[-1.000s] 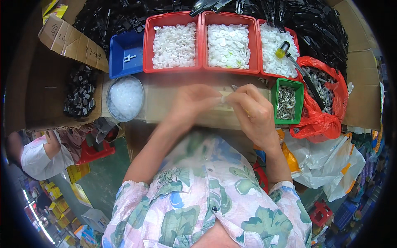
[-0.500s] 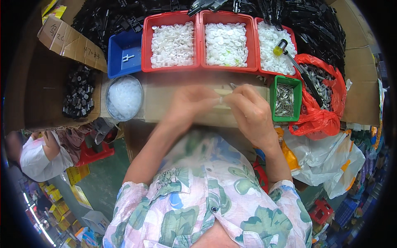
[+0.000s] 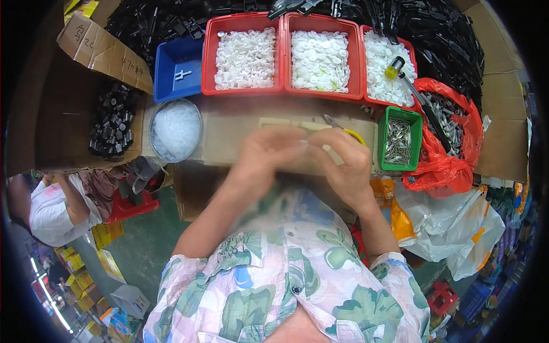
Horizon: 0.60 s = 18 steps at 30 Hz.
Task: The person assembles small white plastic components with metal pins using a handheld press tool and pliers. They repeatedly pick up parts from red bins, place them into the press, and use pliers to adjust the assembly before moving the finished item aside.
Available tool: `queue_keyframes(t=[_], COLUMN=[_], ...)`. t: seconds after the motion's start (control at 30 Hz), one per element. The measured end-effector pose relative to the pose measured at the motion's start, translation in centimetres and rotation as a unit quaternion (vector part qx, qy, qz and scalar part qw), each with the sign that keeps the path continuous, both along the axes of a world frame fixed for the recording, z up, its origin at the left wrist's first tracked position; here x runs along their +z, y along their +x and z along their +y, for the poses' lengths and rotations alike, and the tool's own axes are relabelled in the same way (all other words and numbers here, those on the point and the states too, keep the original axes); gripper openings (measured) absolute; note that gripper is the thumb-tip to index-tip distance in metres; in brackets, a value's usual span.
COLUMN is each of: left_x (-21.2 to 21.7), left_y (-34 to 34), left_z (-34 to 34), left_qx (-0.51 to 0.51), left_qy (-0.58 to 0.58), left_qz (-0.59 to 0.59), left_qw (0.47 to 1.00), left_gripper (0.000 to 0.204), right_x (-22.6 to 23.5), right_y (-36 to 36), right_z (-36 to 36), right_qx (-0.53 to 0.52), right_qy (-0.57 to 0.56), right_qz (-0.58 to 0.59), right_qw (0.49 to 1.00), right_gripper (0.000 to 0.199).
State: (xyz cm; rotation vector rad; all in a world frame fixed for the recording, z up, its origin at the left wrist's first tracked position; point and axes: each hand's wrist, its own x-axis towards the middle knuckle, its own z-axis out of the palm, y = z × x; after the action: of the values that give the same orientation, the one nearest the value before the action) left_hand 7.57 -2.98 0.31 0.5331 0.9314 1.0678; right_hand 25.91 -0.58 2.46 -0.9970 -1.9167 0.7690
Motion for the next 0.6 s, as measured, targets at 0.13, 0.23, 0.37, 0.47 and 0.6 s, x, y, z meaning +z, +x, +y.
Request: queue_keyframes(t=[0.13,0.23,0.37,0.47,0.6], left_x=[0.1,-0.1,-0.2,-2.0,-3.3], left_y=[-0.3,-0.6,-1.1,-2.7,-3.4], left_z=[-0.3,-0.6,-0.7,-0.3,0.2], left_qx=[-0.029,-0.021,0.023,0.055,0.049], left_qy=[0.045,0.071,0.179,0.358,0.467], left_qz=[0.054,0.098,0.268,0.492,0.579], left_qw=[0.997,0.992,0.946,0.792,0.667], left_gripper=[0.030,0.029,0.029,0.032,0.033], right_x=[-0.2,-0.6,-2.0,-3.3,-4.8], right_y=[-0.2,-0.3,-0.8,-1.6,-2.0], right_z=[-0.2,-0.1,0.8,2.0,2.8], right_qx=[0.011,0.024,0.018,0.000,0.004], right_qy=[-0.026,-0.025,0.009,0.042,0.068], right_qz=[0.016,0.021,-0.005,-0.046,-0.087], right_qw=[0.999,0.999,1.000,0.998,0.994], right_gripper=[0.011,0.010,0.011,0.012,0.013])
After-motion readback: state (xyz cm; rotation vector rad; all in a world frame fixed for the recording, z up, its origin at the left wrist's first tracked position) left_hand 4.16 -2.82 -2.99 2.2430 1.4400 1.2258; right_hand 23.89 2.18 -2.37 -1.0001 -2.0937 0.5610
